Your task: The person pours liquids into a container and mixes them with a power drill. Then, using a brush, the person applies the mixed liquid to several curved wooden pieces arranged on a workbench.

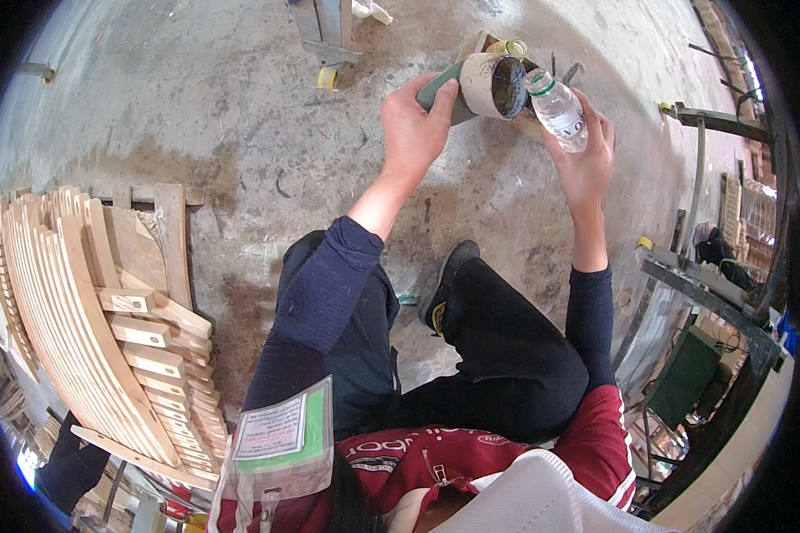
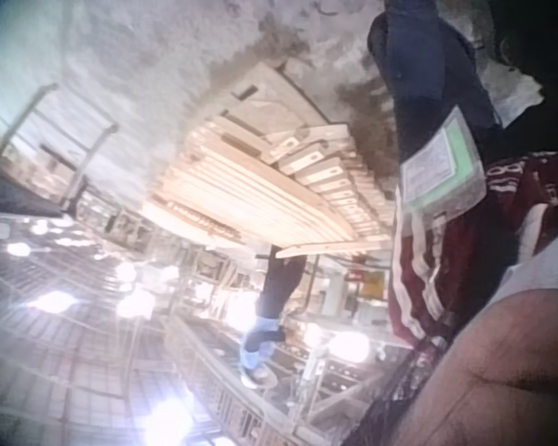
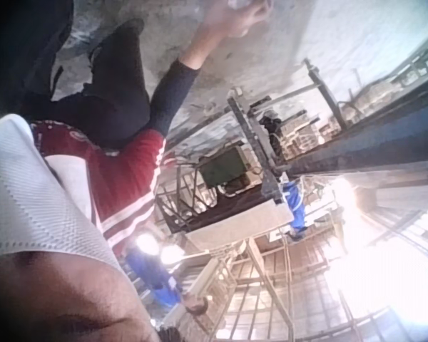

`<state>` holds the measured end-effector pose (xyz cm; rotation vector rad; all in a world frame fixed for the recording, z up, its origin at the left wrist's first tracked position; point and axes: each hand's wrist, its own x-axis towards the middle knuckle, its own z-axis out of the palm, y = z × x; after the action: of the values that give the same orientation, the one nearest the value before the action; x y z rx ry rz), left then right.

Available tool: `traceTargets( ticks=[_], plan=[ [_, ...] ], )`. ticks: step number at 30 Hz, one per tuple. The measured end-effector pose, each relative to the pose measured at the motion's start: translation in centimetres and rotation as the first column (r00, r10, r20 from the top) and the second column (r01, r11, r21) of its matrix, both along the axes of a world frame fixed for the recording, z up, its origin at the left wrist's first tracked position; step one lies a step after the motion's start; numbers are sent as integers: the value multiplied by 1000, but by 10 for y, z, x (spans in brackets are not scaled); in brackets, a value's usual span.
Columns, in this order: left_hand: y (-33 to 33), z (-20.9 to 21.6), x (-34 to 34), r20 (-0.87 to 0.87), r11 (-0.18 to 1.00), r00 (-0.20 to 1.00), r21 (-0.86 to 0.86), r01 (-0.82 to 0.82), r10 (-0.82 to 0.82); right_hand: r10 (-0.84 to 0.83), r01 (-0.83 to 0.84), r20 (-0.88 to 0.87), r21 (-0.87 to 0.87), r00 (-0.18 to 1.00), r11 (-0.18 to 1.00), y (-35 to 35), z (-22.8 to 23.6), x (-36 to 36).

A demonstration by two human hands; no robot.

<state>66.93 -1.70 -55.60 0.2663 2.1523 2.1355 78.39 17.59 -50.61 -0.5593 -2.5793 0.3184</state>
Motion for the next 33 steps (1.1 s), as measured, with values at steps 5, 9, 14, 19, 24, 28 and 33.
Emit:
traceTargets(
  ticks=[5, 9, 14, 19, 24, 28, 33],
  plan=[
    [-2, 2, 2, 29, 998, 998, -28, 52, -51, 18, -19, 9, 26, 1000, 999, 10, -6, -2],
    [3, -6, 2, 150, 986, 984, 152, 73, -95, -55, 43, -108, -113, 993, 993, 39, -21, -11],
    [-10, -11, -8, 494, 950, 857, 312, -17, -147, -238, 133, -141, -521, 961, 843, 74, -49, -24],
    [-21, -5, -14, 510, 936, 845, 350, -37, -157, -230, 4, -328, -566, 916, 824, 88, -110, -44],
    [-35, -13, -22, 488, 956, 861, 294, -6, -145, -352, 324, -13, -361, 936, 875, 67, -135, -49],
    [-31, -29, -31, 533, 948, 825, 319, 10, -188, -315, 209, -100, -559, 944, 803, 67, -168, -36],
    [11, -18, -16, 548, 920, 757, 350, 179, -356, -187, 164, 30, -632, 982, 758, 27, -151, 56]
  ],
)
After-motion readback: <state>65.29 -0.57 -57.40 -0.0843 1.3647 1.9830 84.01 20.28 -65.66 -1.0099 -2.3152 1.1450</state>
